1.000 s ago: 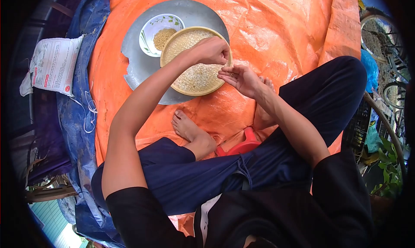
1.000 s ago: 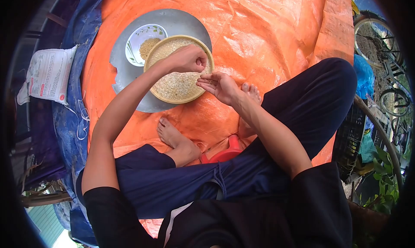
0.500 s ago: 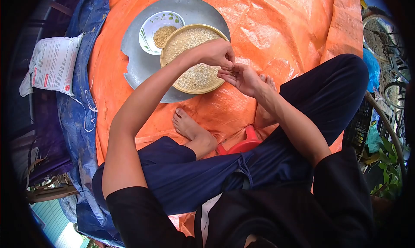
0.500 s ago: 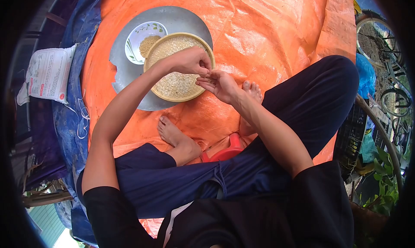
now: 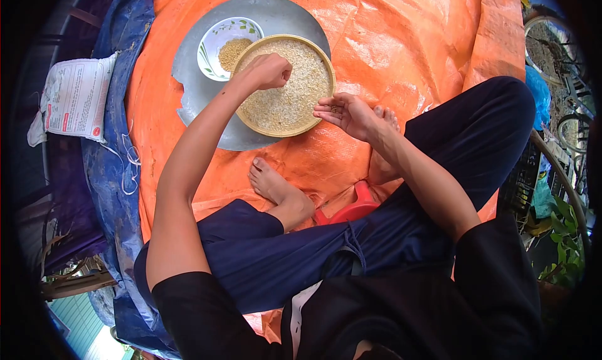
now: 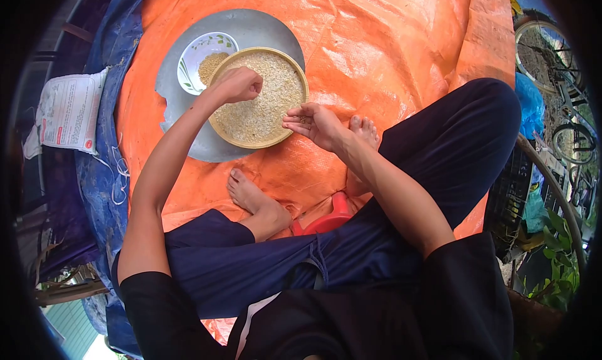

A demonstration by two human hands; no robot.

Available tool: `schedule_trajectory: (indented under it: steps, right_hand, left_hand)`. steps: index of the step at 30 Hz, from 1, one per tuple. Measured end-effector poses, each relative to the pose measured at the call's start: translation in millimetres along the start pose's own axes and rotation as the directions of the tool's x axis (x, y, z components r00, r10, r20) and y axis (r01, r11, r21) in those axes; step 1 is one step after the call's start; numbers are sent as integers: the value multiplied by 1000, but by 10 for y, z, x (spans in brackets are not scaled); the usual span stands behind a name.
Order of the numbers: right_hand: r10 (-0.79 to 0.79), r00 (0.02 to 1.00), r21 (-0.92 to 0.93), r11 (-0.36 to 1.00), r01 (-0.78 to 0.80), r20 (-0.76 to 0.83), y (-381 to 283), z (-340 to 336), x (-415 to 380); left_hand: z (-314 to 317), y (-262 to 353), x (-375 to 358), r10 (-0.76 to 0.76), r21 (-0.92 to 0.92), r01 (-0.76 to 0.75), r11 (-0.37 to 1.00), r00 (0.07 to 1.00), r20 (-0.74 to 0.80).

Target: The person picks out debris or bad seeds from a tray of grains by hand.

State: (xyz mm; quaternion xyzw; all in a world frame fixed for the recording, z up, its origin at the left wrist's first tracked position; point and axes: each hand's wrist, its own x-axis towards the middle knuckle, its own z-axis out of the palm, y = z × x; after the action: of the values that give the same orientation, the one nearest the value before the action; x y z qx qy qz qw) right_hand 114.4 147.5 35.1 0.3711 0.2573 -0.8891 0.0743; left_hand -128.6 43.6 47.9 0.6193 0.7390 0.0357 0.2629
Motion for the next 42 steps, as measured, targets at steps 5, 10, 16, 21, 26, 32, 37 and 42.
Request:
schedule_trajectory:
  steps: [5, 10, 16, 21, 26, 32, 37, 42]
  right_hand:
    - [6, 1000, -16, 1000, -6, -2, 15, -3, 27]
    - [8, 1000, -37, 999, -8, 1, 19, -3, 6]
    - [11, 1000, -57, 998, -12, -22, 13, 31, -22]
    - [10, 1000, -64, 998, -12, -20, 16, 26, -20]
    - [13, 1000, -59, 998, -14, -19, 25, 6, -1]
    - [9, 1000, -53, 999, -9, -3, 24, 14, -9]
    - [17, 1000, -15, 1000, -17, -25, 28, -9, 22]
    - [-21, 1000, 37, 999, 22, -8, 11, 11, -4]
  left_hand:
    - [153, 133, -66, 98, -52, -96, 994, 994, 45]
    - [315, 191, -149, 117, 31, -117, 993, 993, 19]
    - [396, 221, -166, 101, 68, -99, 993, 994, -27]
    - [433, 207, -121, 106, 142, -101, 985, 994, -31]
    - [428, 165, -104, 124, 100, -122, 988, 992, -18]
    - [220, 77, -90, 75, -193, -68, 979, 997, 30]
    - [-17, 306, -39, 65, -472, 6, 882, 989, 133]
    - [-90, 758, 47, 224, -575, -138, 806, 971, 80]
